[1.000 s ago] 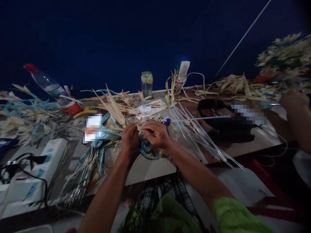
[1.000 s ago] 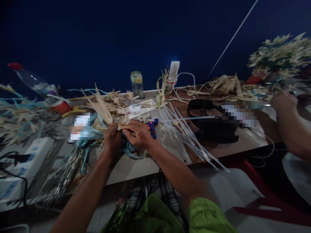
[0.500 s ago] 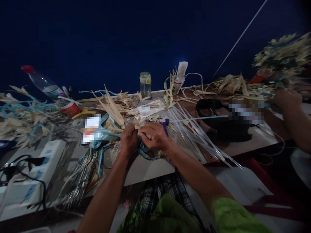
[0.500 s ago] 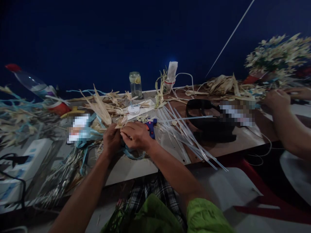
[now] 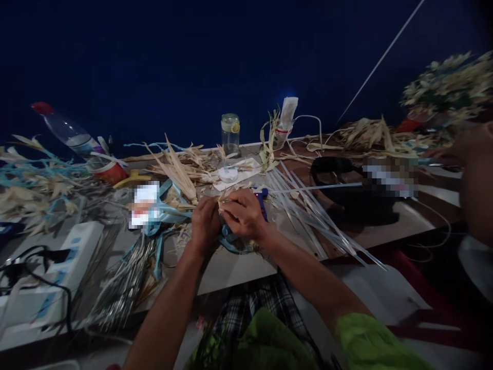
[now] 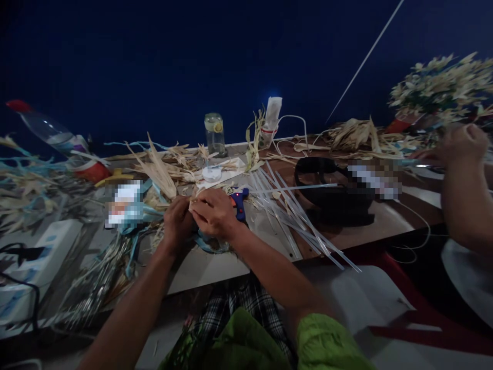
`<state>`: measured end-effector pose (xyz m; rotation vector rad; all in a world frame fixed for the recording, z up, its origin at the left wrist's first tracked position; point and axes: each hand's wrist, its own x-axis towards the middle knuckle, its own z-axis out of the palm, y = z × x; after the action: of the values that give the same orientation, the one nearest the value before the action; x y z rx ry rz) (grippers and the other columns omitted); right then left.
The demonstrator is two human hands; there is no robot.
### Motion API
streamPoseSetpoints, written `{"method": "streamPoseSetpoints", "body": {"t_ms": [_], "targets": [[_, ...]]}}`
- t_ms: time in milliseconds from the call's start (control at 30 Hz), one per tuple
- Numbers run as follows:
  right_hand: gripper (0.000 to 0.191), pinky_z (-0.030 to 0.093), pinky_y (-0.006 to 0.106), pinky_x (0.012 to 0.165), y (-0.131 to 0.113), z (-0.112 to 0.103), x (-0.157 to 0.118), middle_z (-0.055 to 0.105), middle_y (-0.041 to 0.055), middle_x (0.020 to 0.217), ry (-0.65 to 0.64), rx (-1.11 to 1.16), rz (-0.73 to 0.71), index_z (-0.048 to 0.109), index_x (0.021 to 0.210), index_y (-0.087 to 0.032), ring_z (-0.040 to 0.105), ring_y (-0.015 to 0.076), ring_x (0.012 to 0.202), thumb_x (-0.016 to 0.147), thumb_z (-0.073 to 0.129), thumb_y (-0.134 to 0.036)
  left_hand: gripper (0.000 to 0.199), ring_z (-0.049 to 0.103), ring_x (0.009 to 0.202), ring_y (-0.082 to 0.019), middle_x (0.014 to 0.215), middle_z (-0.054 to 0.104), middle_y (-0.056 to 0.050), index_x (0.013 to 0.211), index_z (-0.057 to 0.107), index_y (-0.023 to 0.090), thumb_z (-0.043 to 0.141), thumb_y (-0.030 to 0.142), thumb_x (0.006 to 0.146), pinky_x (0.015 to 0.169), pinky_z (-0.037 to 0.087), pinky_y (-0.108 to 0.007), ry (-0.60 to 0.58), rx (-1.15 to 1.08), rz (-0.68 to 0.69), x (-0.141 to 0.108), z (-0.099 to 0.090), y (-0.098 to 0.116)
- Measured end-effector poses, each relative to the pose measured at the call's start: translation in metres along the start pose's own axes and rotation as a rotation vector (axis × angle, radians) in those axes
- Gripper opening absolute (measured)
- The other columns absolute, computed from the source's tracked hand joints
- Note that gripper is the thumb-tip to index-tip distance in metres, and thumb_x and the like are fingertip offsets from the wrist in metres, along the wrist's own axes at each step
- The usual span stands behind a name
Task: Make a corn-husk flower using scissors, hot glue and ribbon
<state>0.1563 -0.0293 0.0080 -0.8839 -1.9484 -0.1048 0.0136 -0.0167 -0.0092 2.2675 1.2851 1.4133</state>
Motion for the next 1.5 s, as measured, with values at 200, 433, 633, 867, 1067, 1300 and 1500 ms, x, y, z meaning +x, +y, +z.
{"method": "streamPoseSetpoints", "body": {"t_ms": [200, 433, 633, 867, 1067, 1300, 1500], "targets": [[0.01, 0.034, 0.034, 0.078, -0.008, 0.001, -0.001, 0.051, 0.0048, 0.085, -0.097, -0.086, -0.068, 0.061, 0.078, -0.022, 0.045, 0.0171, 0.085, 0.079, 0.052, -0.019, 0.009, 0.049, 0.066, -0.013, 0.068, 0.052, -0.002, 0.07, 0.054, 0.016, 0.048, 0.014, 0.076, 0.063, 0.04, -0.024, 0.027, -0.018, -0.001, -0.003, 0.0, -0.006], [0.022, 0.04, 0.035, 0.077, -0.005, -0.013, 0.003, 0.045, 0.0055, 0.091, 0.203, 0.285, 0.209, 0.064, 0.09, -0.022, 0.047, 0.018, 0.086, 0.081, 0.048, -0.033, 0.018, 0.052, 0.07, -0.014, 0.072, 0.054, -0.003, 0.076, 0.056, 0.017, 0.042, 0.006, 0.074, 0.064, 0.041, -0.026, -0.005, 0.006, 0.013, 0.0, 0.001, -0.005], [0.021, 0.041, 0.03, 0.075, 0.012, -0.016, 0.011, 0.05, 0.0057, 0.094, 0.193, 0.47, 0.502, 0.063, 0.091, -0.021, 0.048, 0.0164, 0.085, 0.078, 0.054, -0.034, 0.02, 0.05, 0.064, -0.013, 0.066, 0.05, -0.001, 0.071, 0.055, 0.017, 0.041, 0.003, 0.073, 0.06, 0.039, -0.024, -0.075, -0.031, 0.026, 0.002, 0.003, -0.003], [0.014, 0.04, 0.032, 0.082, 0.017, -0.016, 0.017, 0.052, 0.0036, 0.084, 0.012, 0.635, 0.508, 0.063, 0.069, -0.018, 0.051, 0.0156, 0.086, 0.071, 0.062, -0.031, 0.019, 0.05, 0.065, -0.013, 0.067, 0.052, -0.002, 0.072, 0.055, 0.017, 0.041, 0.005, 0.074, 0.061, 0.04, -0.025, -0.174, -0.133, 0.104, 0.002, 0.005, 0.0], [0.015, 0.038, 0.027, 0.069, 0.026, -0.012, 0.017, 0.053, 0.0007, 0.071, -0.09, 0.731, 0.63, 0.058, 0.058, -0.016, 0.049, 0.0116, 0.069, 0.067, 0.063, -0.026, 0.017, 0.046, 0.061, -0.012, 0.063, 0.047, -0.001, 0.064, 0.048, 0.018, 0.041, 0.008, 0.077, 0.057, 0.038, -0.024, -0.281, -0.191, 0.145, 0.001, 0.004, 0.003], [0.019, 0.04, 0.026, 0.065, 0.028, -0.01, 0.014, 0.056, 0.0015, 0.073, -0.13, 0.715, 0.757, 0.061, 0.071, -0.017, 0.05, 0.0128, 0.069, 0.072, 0.059, -0.036, 0.017, 0.045, 0.062, -0.012, 0.064, 0.046, -0.001, 0.064, 0.048, 0.017, 0.04, 0.008, 0.077, 0.059, 0.037, -0.023, -0.269, -0.188, 0.108, 0.001, 0.005, 0.002], [0.018, 0.04, 0.035, 0.084, 0.012, -0.022, 0.013, 0.05, 0.0069, 0.096, 0.185, 0.374, 0.382, 0.062, 0.089, -0.019, 0.049, 0.0187, 0.093, 0.075, 0.057, -0.03, 0.019, 0.041, 0.056, -0.01, 0.059, 0.044, 0.001, 0.061, 0.047, 0.017, 0.043, 0.018, 0.08, 0.055, 0.033, -0.023, -0.134, -0.203, -0.172, 0.003, 0.001, 0.003]]}}
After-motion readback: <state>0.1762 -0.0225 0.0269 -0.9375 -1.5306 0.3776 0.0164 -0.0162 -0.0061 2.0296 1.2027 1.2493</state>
